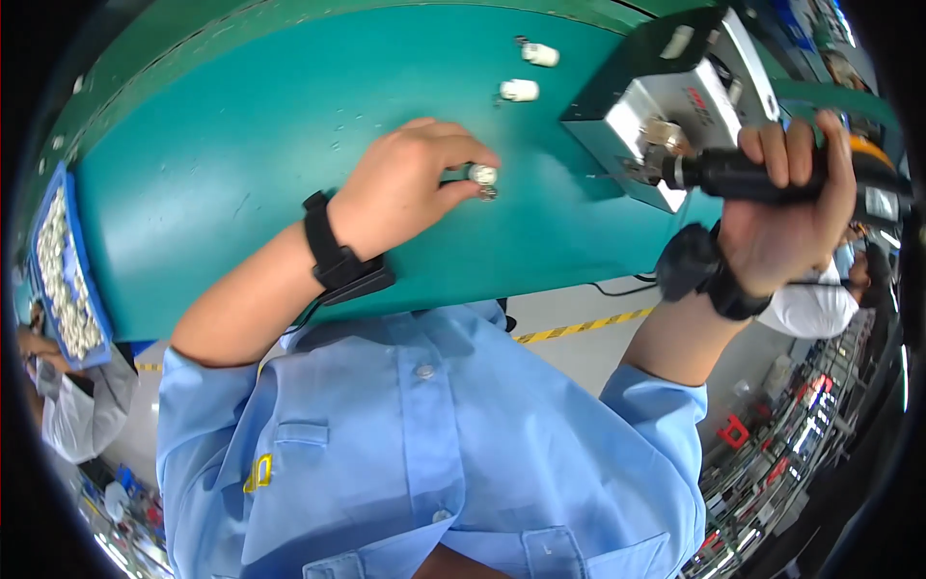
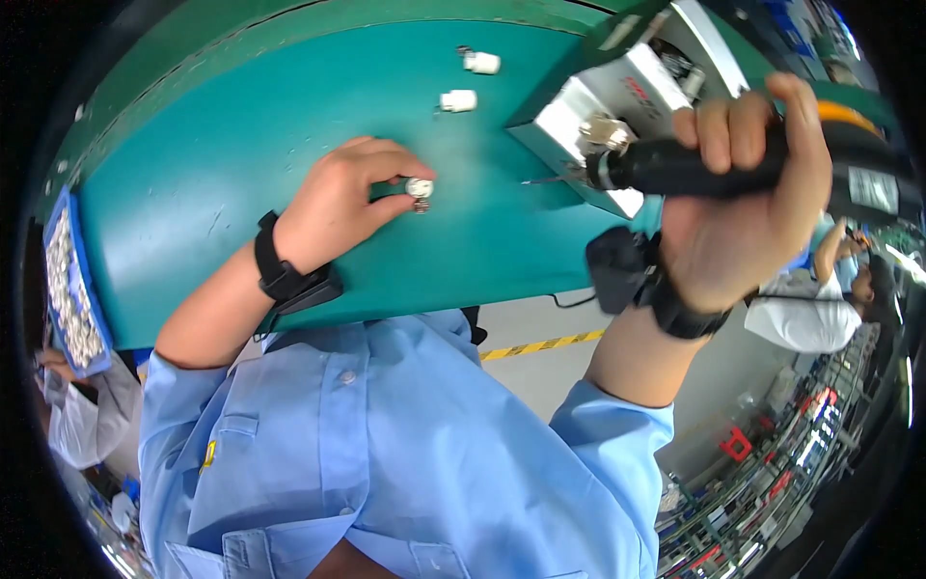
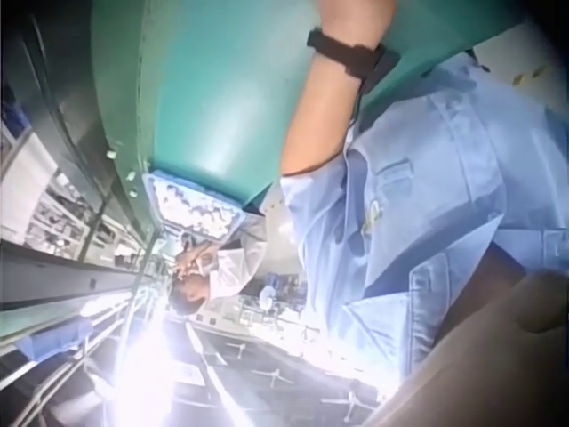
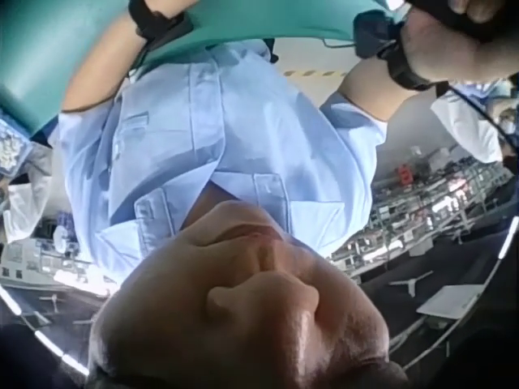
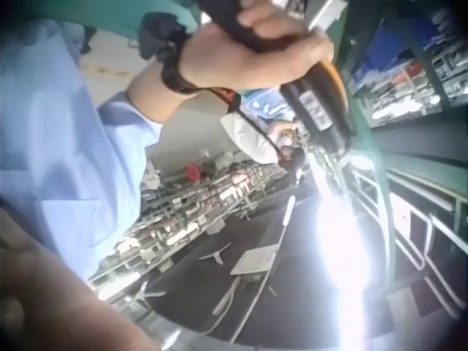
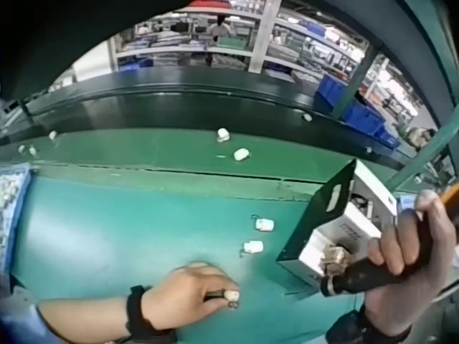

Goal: The person picks up a white plastic component from a tray, places it into a metal fixture, and drives a screw into it using a power screwdriver. They then remove the component and place it onto a green conveyor belt before repeating the process.

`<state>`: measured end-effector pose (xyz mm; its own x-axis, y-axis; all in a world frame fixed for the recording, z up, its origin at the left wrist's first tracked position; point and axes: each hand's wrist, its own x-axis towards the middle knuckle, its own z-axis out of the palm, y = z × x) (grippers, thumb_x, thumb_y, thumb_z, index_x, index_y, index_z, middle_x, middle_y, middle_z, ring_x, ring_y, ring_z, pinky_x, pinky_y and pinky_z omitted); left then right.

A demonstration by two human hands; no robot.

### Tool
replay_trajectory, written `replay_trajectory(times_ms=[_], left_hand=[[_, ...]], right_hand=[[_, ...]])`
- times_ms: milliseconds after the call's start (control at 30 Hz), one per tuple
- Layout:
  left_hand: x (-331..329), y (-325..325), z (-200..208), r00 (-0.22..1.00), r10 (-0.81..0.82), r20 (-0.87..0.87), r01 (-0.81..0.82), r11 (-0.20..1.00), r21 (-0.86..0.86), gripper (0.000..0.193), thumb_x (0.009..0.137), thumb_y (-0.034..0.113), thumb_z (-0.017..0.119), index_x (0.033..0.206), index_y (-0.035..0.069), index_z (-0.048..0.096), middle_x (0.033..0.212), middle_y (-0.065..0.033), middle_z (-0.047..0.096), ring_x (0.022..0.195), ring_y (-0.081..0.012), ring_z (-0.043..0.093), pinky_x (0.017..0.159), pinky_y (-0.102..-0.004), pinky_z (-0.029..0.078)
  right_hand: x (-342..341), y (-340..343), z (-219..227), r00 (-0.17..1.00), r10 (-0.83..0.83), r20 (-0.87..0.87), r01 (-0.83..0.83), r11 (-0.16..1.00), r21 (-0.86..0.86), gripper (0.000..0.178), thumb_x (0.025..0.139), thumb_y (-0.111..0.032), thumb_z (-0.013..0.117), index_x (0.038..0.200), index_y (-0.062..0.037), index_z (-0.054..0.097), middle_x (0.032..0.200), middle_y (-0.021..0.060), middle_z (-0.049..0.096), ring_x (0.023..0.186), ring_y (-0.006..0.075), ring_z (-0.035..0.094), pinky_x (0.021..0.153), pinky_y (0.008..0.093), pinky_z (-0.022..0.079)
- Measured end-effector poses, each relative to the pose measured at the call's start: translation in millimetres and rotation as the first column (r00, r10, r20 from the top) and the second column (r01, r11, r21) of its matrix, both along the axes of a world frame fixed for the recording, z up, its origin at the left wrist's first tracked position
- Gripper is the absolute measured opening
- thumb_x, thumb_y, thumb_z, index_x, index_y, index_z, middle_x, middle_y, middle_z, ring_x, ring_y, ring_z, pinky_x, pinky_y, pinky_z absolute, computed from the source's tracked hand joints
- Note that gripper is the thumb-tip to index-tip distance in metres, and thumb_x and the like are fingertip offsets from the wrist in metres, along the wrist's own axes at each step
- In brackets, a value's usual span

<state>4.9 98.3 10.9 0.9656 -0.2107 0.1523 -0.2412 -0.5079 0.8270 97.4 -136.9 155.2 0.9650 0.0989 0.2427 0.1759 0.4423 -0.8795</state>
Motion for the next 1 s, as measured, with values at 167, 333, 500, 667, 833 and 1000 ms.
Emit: replay_trajectory(times_ms=[167, 333, 500, 667, 833, 1000], left_hand=[[17, -22, 0, 0.991, -0.108, 0.075, 0.112, 0.992, -0.052, 0.020, 0.076, 0.010, 0.073, 0.096, 0.010, 0.069, 0.089, -0.0048, 0.067, 0.087, -0.0272, 0.061, 0.080, -0.0377, 0.049], [20, -27, -1, 0.988, -0.113, 0.108, 0.118, 0.992, -0.044, 0.027, 0.074, 0.006, 0.075, 0.100, 0.013, 0.070, 0.092, -0.0032, 0.067, 0.086, -0.0248, 0.061, 0.078, -0.0358, 0.050], [21, -33, 0, 0.986, -0.131, 0.102, 0.135, 0.990, -0.038, 0.028, 0.073, 0.006, 0.075, 0.100, 0.012, 0.070, 0.092, -0.0032, 0.066, 0.085, -0.0245, 0.061, 0.076, -0.0354, 0.050], [20, -38, 6, 0.988, -0.138, 0.072, 0.143, 0.988, -0.064, 0.021, 0.075, 0.008, 0.073, 0.095, 0.009, 0.069, 0.087, -0.0046, 0.065, 0.088, -0.0271, 0.060, 0.079, -0.0382, 0.049], [19, -43, 9, 0.986, -0.160, 0.055, 0.164, 0.984, -0.064, 0.022, 0.074, 0.006, 0.073, 0.096, 0.009, 0.069, 0.088, -0.0051, 0.065, 0.087, -0.0281, 0.060, 0.078, -0.0392, 0.049], [13, -44, -3, 0.977, -0.201, 0.077, 0.205, 0.977, -0.052, 0.020, 0.078, 0.008, 0.070, 0.098, 0.007, 0.069, 0.091, -0.0078, 0.065, 0.089, -0.0304, 0.060, 0.078, -0.0404, 0.049]], right_hand=[[-37, 11, -5, 0.914, 0.287, 0.286, -0.250, 0.955, -0.159, 0.027, 0.099, -0.025, 0.039, 0.110, -0.0041, 0.054, 0.066, -0.0019, 0.040, 0.056, 0.0094, 0.038, 0.062, 0.0299, 0.034], [-45, 32, -18, 0.904, 0.249, 0.347, -0.196, 0.963, -0.183, 0.028, 0.100, -0.026, 0.037, 0.111, -0.0049, 0.051, 0.065, -0.0010, 0.042, 0.054, 0.0105, 0.040, 0.058, 0.0299, 0.035], [-51, 39, -21, 0.934, 0.163, 0.319, -0.058, 0.947, -0.315, 0.026, 0.100, -0.025, 0.038, 0.110, -0.0040, 0.048, 0.062, 0.0002, 0.041, 0.050, 0.0112, 0.039, 0.052, 0.0295, 0.034], [-54, 41, -24, 0.934, 0.157, 0.320, -0.026, 0.926, -0.378, 0.024, 0.099, -0.024, 0.040, 0.110, -0.0036, 0.047, 0.060, 0.0004, 0.041, 0.049, 0.0113, 0.039, 0.051, 0.0294, 0.034], [-55, 39, -26, 0.940, 0.150, 0.306, -0.010, 0.911, -0.413, 0.024, 0.098, -0.024, 0.044, 0.110, -0.0041, 0.047, 0.059, -0.0003, 0.041, 0.049, 0.0109, 0.039, 0.052, 0.0295, 0.034], [-58, 32, -32, 0.945, 0.146, 0.294, -0.002, 0.898, -0.440, 0.024, 0.097, -0.025, 0.046, 0.110, -0.0044, 0.047, 0.059, -0.0009, 0.041, 0.049, 0.0105, 0.040, 0.052, 0.0296, 0.034]])
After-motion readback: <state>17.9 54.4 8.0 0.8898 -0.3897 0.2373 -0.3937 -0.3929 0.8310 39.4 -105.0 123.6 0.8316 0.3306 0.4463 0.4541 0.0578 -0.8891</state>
